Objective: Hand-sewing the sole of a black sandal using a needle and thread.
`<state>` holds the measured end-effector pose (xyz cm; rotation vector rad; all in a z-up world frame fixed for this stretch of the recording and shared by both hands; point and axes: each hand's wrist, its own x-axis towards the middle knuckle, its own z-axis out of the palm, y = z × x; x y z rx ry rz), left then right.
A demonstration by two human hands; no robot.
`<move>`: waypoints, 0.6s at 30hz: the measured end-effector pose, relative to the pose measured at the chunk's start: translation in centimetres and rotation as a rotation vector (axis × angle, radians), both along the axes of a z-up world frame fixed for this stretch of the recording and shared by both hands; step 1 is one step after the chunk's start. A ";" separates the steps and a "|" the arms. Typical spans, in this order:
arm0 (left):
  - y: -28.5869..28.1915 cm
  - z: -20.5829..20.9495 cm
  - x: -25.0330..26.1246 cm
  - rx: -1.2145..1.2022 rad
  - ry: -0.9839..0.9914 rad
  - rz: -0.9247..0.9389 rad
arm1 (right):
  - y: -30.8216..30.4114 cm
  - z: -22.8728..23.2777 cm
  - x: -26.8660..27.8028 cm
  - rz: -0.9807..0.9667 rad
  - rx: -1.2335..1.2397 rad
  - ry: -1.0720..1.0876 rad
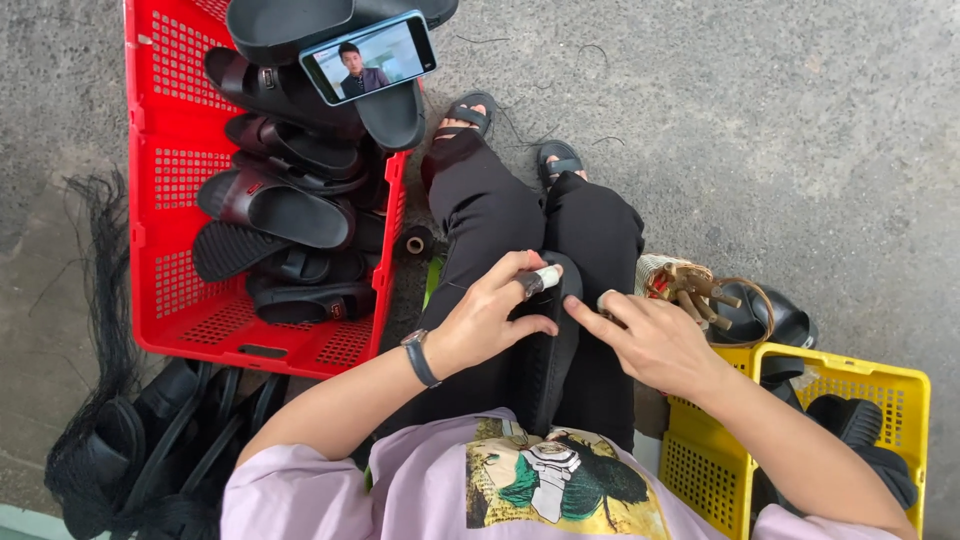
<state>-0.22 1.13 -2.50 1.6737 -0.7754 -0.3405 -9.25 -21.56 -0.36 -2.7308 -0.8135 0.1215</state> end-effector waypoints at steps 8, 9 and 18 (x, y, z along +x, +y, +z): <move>-0.2 -0.2 0.0 0.062 -0.104 0.055 | 1.3 -1.2 0.6 -0.054 0.128 -0.017; -0.1 -0.2 -0.2 0.107 -0.175 0.091 | 1.3 -1.2 0.4 -0.109 0.162 0.021; 1.2 4.6 0.0 -0.344 0.867 -0.091 | 1.3 -1.1 0.4 -0.180 0.317 -0.019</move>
